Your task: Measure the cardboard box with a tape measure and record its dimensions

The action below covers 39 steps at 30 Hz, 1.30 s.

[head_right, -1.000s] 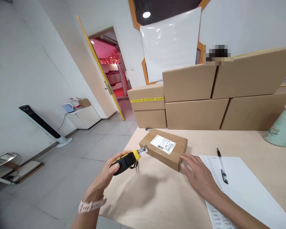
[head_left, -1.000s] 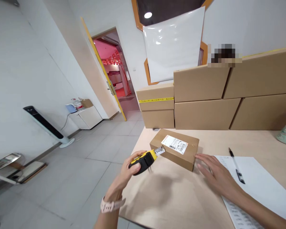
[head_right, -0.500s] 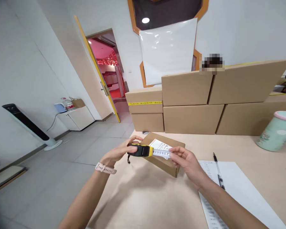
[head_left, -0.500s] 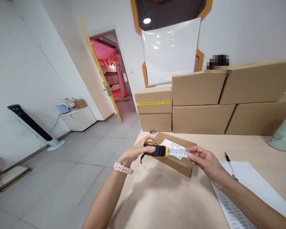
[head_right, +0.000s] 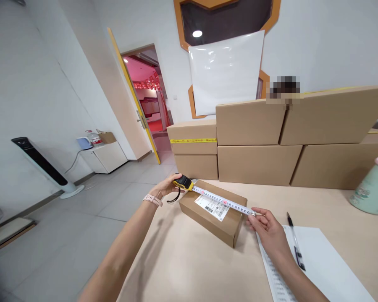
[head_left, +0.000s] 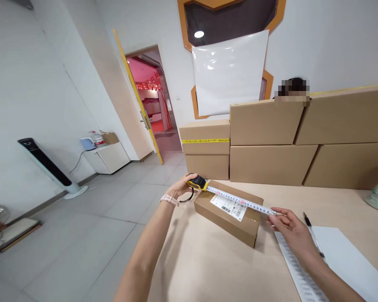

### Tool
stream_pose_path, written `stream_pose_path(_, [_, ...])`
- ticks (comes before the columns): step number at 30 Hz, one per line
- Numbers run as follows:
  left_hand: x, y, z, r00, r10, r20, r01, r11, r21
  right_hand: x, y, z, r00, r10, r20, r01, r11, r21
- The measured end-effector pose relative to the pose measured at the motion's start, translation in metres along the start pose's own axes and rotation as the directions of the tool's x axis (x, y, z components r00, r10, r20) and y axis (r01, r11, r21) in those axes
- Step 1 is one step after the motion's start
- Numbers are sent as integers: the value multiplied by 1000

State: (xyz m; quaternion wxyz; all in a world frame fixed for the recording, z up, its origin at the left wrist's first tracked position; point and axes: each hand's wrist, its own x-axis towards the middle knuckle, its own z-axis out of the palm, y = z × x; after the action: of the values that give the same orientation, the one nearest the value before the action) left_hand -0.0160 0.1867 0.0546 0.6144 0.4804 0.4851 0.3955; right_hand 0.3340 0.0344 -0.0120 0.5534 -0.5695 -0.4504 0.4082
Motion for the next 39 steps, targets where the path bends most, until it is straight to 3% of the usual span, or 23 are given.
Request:
stream_pose_path(5, [-2,-13,3,999,-44,11,44,997,-60,5,4,-10,999,-9,53,12,998,-62])
stream_pose_path(10, [-40,-27,16,998,-53,17,54,996,-73,0,-13,-28,998,59,10,-57,992,-111])
stream_pose_path(14, [-73,-24,23,995,24,-97,-35,993,-114,2,-20,-33,997,37,63,-28,991,-133])
stream_pose_path(18, [-86,-13,27,972,65,-226,-99,985,-144,30,-25,-29,986,-91,137,110,983,-144])
stream_pose_path(21, [-90,-14,31,955,68,-288,-115,982,-151,60,-23,-24,976,-117,186,142,982,-128])
stream_pose_path(26, [-86,-26,34,933,40,-358,-99,984,-148,88,1,-15,964,-10,267,18,1000,-25])
stream_pose_path(29, [-80,-31,31,931,15,-364,-75,986,-150,87,10,-12,963,-15,270,15,1000,4])
stream_pose_path(39, [-75,-37,22,944,-7,-330,-38,991,-129,74,6,-8,973,45,228,-62,996,70])
